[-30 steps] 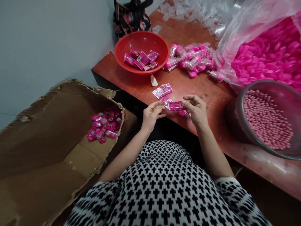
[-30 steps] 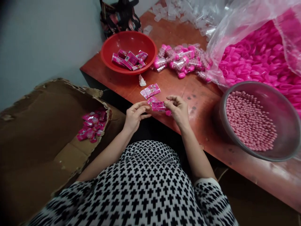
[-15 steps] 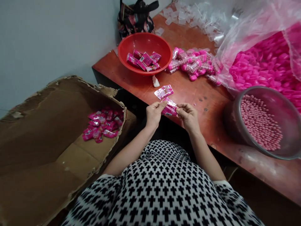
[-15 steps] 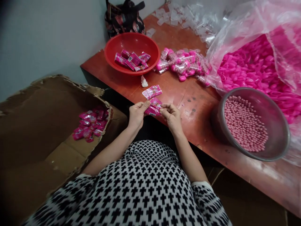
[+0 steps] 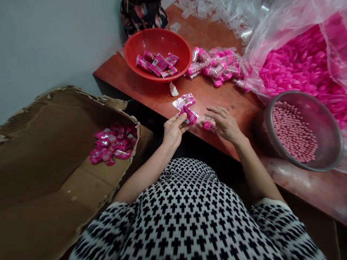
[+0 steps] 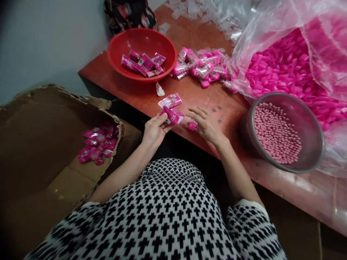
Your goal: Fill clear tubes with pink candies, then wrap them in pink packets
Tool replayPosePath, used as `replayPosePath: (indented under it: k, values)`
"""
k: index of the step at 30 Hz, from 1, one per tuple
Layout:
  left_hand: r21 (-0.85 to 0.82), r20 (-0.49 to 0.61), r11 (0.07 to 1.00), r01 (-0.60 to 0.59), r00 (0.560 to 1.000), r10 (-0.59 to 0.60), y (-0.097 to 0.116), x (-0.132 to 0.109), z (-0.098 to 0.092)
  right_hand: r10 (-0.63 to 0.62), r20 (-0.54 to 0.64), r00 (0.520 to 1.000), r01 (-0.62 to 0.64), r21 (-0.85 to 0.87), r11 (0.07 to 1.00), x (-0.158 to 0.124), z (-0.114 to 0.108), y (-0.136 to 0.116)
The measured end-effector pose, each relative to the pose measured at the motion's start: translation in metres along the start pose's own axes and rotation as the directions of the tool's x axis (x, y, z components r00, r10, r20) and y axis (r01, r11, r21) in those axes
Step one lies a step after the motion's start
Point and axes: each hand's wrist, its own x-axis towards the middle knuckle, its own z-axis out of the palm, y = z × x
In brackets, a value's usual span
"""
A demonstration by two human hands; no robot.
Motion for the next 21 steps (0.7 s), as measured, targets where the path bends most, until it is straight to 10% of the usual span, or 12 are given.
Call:
replayPosePath:
  k: [3,6,14,21]
  values:
    - [-0.027,-0.052,0.995,0.093,0.994,-0.094,0.000,0.002,-0.004,-0.131,0.371,0.919,0.247,-0.284,0.926,-0.004,-0.014,0.009]
    - [-0.070,-0.101,0.987,0.144,0.983,-0.151,-0.002,0.003,-0.004,-0.125,0.493,0.861,0.341,-0.378,0.861,-0.005,-0.015,0.015]
    - [-0.131,-0.131,0.977,0.169,0.974,-0.186,0.000,0.000,0.001,-0.038,0.213,0.976,0.114,-0.359,0.927,-0.017,-0.019,0.055]
    - [-0.186,-0.143,0.967,0.171,0.970,-0.199,-0.004,0.000,0.005,0.163,0.147,0.976,-0.091,-0.402,0.911,-0.038,-0.033,0.056]
